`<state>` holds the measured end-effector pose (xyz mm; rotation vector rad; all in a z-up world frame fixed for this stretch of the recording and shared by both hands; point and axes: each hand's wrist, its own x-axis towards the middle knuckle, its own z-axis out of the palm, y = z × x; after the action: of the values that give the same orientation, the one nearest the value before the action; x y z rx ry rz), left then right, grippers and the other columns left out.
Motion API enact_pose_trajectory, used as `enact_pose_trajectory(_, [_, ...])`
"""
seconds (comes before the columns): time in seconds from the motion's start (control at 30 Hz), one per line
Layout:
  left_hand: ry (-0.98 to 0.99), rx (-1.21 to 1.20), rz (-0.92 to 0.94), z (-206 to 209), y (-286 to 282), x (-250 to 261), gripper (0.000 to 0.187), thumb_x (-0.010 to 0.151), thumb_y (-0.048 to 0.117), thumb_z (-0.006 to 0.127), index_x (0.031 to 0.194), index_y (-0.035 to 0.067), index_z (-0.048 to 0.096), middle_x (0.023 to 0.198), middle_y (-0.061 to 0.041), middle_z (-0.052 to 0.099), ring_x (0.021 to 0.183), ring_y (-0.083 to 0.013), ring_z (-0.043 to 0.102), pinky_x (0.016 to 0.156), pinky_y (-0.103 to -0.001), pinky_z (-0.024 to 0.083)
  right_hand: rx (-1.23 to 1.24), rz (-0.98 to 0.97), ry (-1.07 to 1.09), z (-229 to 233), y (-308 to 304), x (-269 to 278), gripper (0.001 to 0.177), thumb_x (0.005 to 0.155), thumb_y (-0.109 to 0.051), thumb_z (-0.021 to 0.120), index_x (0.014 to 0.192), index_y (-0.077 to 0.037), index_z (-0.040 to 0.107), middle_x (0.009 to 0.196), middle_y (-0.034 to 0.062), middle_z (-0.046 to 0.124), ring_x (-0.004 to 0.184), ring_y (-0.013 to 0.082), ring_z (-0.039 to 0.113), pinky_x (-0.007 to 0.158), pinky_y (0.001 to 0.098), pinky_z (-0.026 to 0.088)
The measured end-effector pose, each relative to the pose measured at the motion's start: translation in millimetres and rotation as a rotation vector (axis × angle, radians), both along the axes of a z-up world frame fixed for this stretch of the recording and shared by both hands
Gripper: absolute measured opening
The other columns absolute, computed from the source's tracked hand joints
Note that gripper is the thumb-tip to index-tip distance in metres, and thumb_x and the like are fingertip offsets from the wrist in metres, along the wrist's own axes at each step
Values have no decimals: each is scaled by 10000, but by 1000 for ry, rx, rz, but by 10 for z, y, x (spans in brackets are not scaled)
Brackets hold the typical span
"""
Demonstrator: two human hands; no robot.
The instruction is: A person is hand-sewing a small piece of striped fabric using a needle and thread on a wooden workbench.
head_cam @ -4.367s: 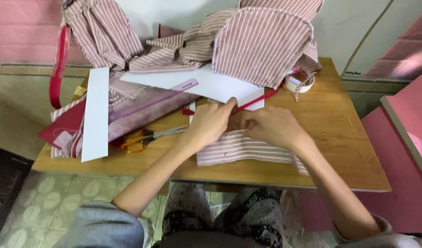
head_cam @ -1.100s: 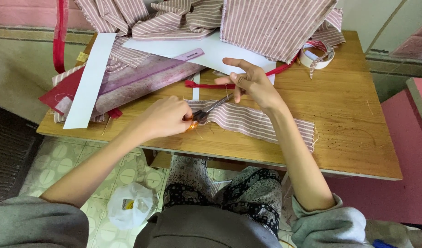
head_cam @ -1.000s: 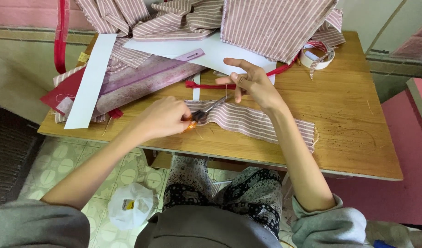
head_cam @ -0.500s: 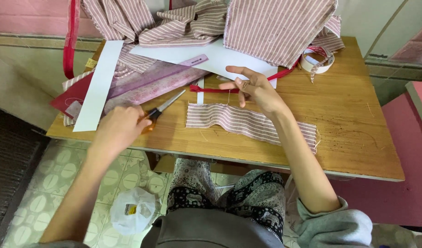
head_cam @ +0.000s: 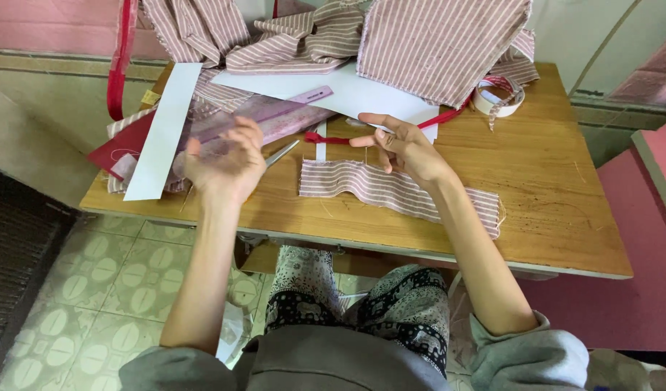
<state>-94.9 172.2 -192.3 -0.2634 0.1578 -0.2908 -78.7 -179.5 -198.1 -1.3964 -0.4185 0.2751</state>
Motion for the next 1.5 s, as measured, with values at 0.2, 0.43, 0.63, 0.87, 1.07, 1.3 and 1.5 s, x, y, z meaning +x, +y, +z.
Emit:
enact_pose_trajectory(0.2, [-247,901,-74,195,-747,-216,183,942,172,681,1090,65,688,919,-53,748,717,-84,689,622,-201,617,55,25,13,65,44,-132,552,1110,-290,568,1595,-38,493,1296,224,772,421,10,539,465,161,389])
enact_pose_trajectory(0.43, [-370,1624,168,203,-1334,-492,249,897,155,847,1129,65,834,587,-84,603,514,-99,623,569,-275,687,80,-6,-98,177,165,-275,507,1127,-209,523,1585,4,490,1241,263,776,400,53,547,474,190,452])
enact_pose_trajectory(0.63, [-527,2017,395,4,-1407,-477,210,827,198,874,1036,201,892,882,-5,778,755,-49,586,681,-222,552,78,-59,-137,223,285,-359,516,1121,-176,515,1601,8,466,1246,274,771,394,80,567,467,203,458])
enact_pose_trajectory(0.87, [-611,2072,684,101,-1455,-540,154,879,21,760,982,79,859,891,-107,784,609,-111,608,535,-270,522,12,-185,-200,294,409,-457,460,1108,-98,515,1547,40,533,1174,318,784,374,120,584,466,239,490])
enact_pose_trajectory(1.07, [-526,2025,662,95,-1488,-536,144,790,66,817,925,86,862,800,-71,759,598,-85,605,531,-258,512,-34,-219,-226,323,424,-503,444,1102,-86,524,1528,34,557,1161,318,790,365,123,587,445,245,497])
enact_pose_trajectory(1.3, [-460,2018,746,54,-1547,-496,106,743,39,805,826,90,847,741,-57,757,555,-114,619,512,-246,488,-110,-250,-276,280,447,-538,441,1098,-86,542,1528,5,573,1156,285,806,368,127,594,429,259,516])
enact_pose_trajectory(1.5, [-490,1966,698,-39,-1439,-493,151,746,8,798,844,103,863,778,-62,761,617,-91,598,545,-248,503,-108,-236,-244,13,381,-410,429,1101,-93,542,1513,19,588,1153,286,804,369,129,587,436,261,518])
